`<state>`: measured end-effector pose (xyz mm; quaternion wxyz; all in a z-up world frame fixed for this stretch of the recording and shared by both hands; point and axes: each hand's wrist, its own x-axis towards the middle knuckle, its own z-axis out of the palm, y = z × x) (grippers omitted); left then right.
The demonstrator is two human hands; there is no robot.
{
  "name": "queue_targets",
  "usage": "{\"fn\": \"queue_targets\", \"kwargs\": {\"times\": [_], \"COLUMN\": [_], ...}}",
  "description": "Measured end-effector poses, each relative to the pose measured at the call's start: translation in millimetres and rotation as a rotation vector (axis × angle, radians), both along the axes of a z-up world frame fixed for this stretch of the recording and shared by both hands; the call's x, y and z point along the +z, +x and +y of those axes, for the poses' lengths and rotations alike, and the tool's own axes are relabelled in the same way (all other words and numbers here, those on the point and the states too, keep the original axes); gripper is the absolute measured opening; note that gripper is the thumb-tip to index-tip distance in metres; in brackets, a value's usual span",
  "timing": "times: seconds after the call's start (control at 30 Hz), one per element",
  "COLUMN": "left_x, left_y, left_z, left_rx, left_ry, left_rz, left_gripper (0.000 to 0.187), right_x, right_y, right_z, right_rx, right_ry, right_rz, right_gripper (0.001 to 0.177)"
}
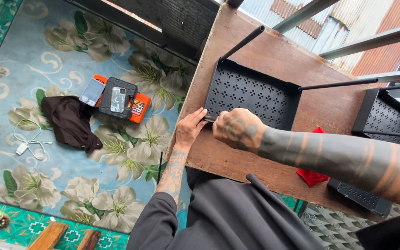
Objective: The person wipes a black plastic tray with a red cloth, then inserts metal rods into the tray's corner holes to form a stand. The person repeats this process with a second tray, stacking the completed units on a wooden table.
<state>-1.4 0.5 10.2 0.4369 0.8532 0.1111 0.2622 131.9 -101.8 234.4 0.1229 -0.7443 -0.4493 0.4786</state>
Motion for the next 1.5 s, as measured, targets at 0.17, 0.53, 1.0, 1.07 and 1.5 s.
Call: {"fn": "queue_targets", "kwargs": {"times": [0.17,0.53,1.0,1.07,1.5], "left_x": [0,18,81,77,1], "left_y": [-1,-27,184,230,316], "left_z": [1,-47,-181,-190,-233], "left_rx": [-0.014,0.235,-0.254,-0.283,-0.385], "left_ry": [-0.012,-0.054,0.016,0.071,0.099], "left_rz": [-0.003,-0.054,-0.11,-0.091,0.09], "left_gripper": [0.047,0.061,0.045,0.053,0.025], "right_x": [2,113,141,121,50], "right_y": [-8,-10,173,189,257], "right_z": [-7,-13,-197,-210,-259], "right_rx": [0.846,0.314,0.321,0.374,0.644], "right_ry": [0.194,0.332,-0.019,-0.056,-0.174], "right_rz": [-0.988,-0.862,-1.358,-1.358,-1.091], "right_gripper": [0.039,0.068,0.03,0.02,0.022]}}
